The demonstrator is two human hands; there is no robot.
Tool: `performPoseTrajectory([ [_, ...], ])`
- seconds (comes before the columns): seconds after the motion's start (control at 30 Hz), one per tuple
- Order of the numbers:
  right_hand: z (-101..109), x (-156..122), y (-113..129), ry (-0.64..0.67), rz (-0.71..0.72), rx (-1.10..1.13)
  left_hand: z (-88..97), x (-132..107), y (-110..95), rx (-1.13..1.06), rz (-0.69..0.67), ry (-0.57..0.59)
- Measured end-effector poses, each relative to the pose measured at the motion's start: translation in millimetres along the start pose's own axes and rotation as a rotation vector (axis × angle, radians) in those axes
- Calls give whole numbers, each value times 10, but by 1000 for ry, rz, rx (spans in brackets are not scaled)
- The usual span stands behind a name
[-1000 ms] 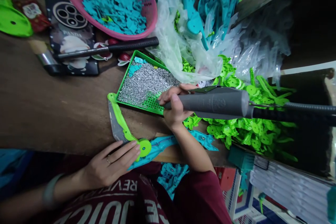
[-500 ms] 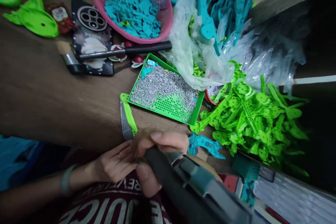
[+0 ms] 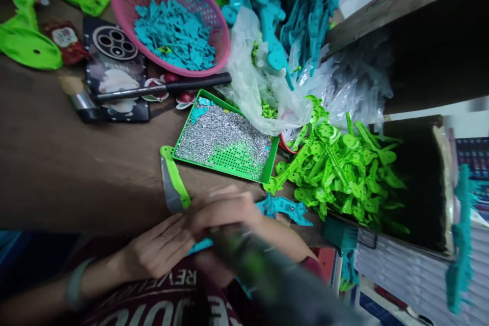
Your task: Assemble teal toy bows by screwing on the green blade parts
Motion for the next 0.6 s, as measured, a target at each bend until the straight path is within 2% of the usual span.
performPoseTrajectory([
  [0.1, 612, 138, -211, -530, 8, 219, -51, 48, 32, 59, -38, 86],
  [0.17, 811, 117, -514, -828, -42, 316, -44, 61, 51, 48, -34, 86],
  [0.2, 818, 115, -651, -888, -74, 324, -44, 59, 56, 39, -34, 86],
  [0.27, 765, 116, -846, -913, -136, 305, -49, 53, 56, 27, -42, 87],
  [0.33, 725, 97, -920, -913, -158, 287, -51, 55, 54, 19, -46, 86],
  [0.6, 713, 73, -912, -913, -175, 254, -26, 69, 33, -23, 3, 131],
])
Point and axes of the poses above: each hand's wrist, its own x-axis towards the middle knuckle, its own z-axis out of the back of the hand, y = z × x, the point moved 8 cm from there along x, towards the middle knuckle, and after that the axes turned 12 degrees about -y, right-handed, at the moved point
